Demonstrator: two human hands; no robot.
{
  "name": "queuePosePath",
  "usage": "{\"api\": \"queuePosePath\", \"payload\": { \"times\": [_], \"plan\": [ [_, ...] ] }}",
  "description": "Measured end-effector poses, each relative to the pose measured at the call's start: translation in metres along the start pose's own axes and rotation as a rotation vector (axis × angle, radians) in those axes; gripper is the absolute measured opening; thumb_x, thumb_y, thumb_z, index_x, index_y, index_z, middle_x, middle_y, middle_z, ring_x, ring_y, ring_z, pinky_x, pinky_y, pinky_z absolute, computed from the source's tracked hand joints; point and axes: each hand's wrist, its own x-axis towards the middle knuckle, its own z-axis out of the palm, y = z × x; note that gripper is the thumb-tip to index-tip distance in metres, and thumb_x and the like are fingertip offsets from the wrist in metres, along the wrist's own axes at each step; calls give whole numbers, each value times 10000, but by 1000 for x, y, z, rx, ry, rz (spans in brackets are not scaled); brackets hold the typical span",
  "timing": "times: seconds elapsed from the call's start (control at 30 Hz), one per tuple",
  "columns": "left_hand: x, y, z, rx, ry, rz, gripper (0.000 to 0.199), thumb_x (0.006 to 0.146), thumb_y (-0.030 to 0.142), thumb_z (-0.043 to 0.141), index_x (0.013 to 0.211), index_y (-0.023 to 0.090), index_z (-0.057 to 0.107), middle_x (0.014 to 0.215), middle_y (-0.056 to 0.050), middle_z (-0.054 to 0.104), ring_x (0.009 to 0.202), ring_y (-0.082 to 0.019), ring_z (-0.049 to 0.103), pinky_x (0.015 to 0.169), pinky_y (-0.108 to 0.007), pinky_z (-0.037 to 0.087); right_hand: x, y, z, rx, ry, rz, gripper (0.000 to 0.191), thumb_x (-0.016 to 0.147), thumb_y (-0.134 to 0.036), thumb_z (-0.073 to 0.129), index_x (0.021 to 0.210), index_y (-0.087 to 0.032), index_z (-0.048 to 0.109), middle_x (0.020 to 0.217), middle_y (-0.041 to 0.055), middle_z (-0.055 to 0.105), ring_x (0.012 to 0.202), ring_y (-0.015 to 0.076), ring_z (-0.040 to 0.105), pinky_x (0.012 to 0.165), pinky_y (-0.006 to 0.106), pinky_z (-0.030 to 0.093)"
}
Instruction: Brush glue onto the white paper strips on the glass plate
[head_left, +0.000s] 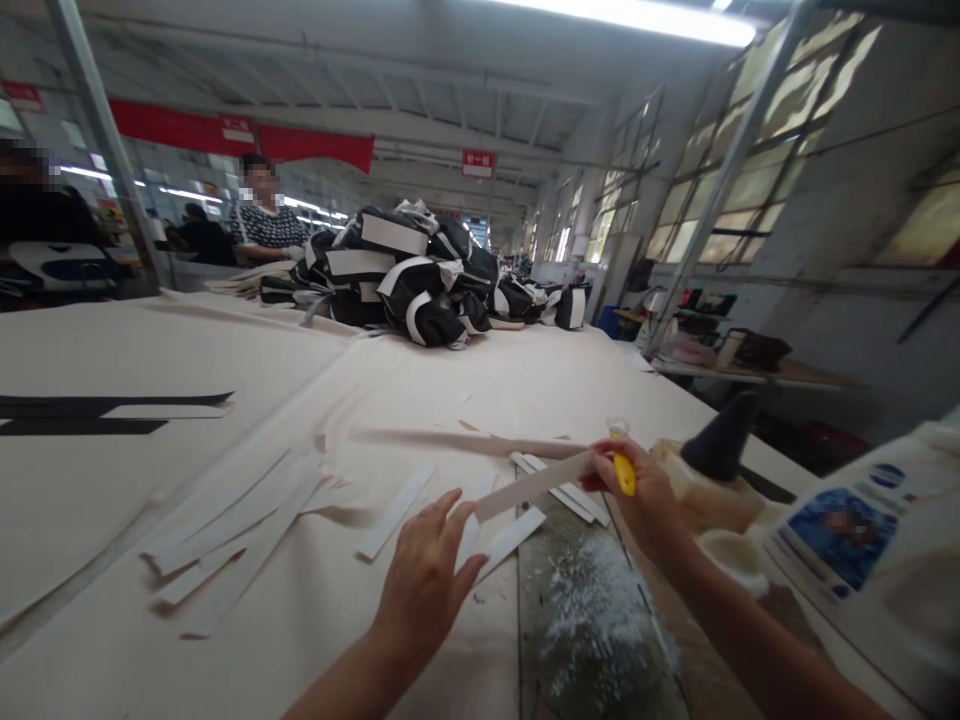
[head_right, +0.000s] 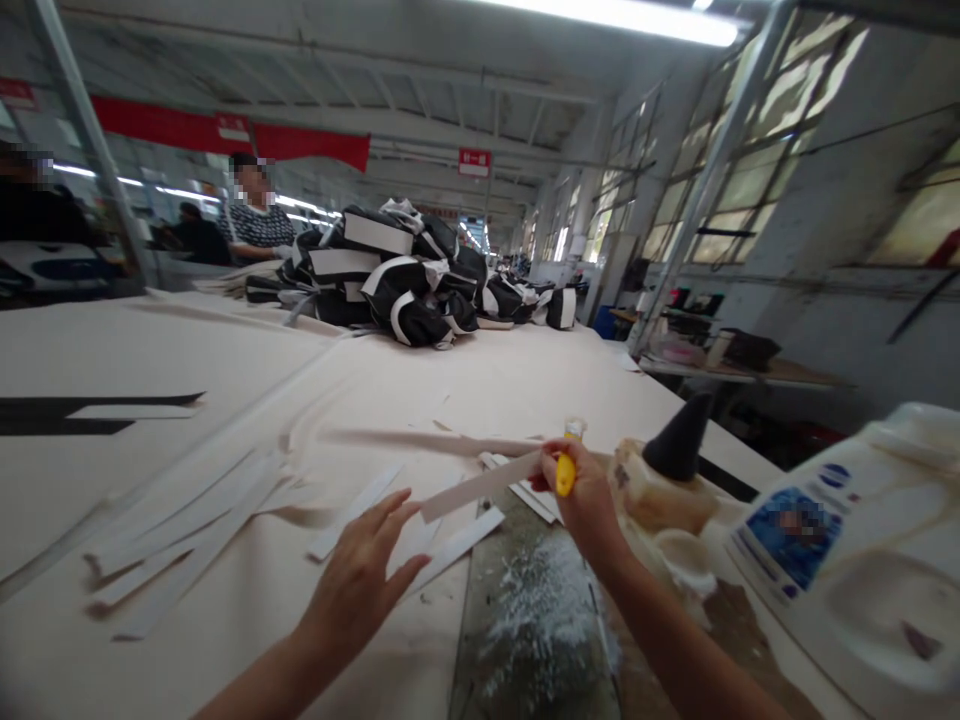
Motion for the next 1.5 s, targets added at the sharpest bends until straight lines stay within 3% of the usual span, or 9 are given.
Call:
{"api": "queuePosePath", "payload": {
  "times": [0.17,0.33,0.5,0.67,0.8,0.9,1.13,1.3,1.5],
  "plan": [
    [-16,30,10,-234,-111,118,340,804,73,411,1123,160,492,1024,-92,623,938,-192,601,801,-314,522,-48,9,-29,227,-51,416,422,644,-448,680,907,-169,504,634,2,591,545,164,609,510,270,540],
    [-30,53,21,-403,-415,52,412,752,65,411,1135,169,523,1009,-74,635,898,-178,616,793,-288,523,-71,22,-59,50,-41,387,349,635,-442,659,815,-172,528,580,-31,553,452,143,570,423,247,493],
    [-30,64,18,-553,-623,-69,375,761,131,406,1107,181,542,1009,-55,637,917,-173,605,815,-265,501,-79,26,-59,31,87,395,274,614,-368,665,766,-193,519,621,-31,533,402,128,541,358,238,462],
    [-24,63,7,-612,-549,-147,381,834,207,306,1151,197,516,1016,-49,634,931,-163,597,830,-254,487,-79,29,-56,53,161,397,274,621,-380,647,779,-197,517,644,-23,532,394,126,534,336,246,472],
    [-25,63,7,-548,-606,-154,426,783,292,473,1185,152,494,830,-43,636,707,-162,606,695,-255,521,-80,35,-56,49,145,402,290,630,-409,639,789,-199,519,637,-20,526,405,136,540,336,256,485],
    [-29,61,12,-452,-598,-102,334,784,261,497,1100,166,551,915,-62,633,798,-175,611,759,-277,511,-85,36,-58,18,104,391,315,644,-446,630,800,-194,526,665,-3,541,423,151,556,352,275,493],
    [-33,51,19,-274,-511,-30,262,827,255,429,1038,242,584,1052,-48,601,954,-182,593,812,-286,504,-82,11,-120,-528,127,-6,356,795,-475,489,967,-194,625,918,86,642,908,248,593,773,354,484],
    [-33,48,23,-209,-491,-13,275,815,289,436,1023,244,609,1053,-53,609,967,-198,598,817,-295,512,-70,9,-165,-723,269,177,461,734,-573,455,805,-152,629,478,21,554,484,213,554,475,297,413],
    [-40,44,32,-226,-466,-60,318,796,279,477,1095,239,576,1092,-53,612,1014,-209,582,871,-329,491,-65,23,-166,-813,292,212,522,711,-662,395,562,-189,560,446,34,549,452,196,537,479,288,379]
  ]
}}
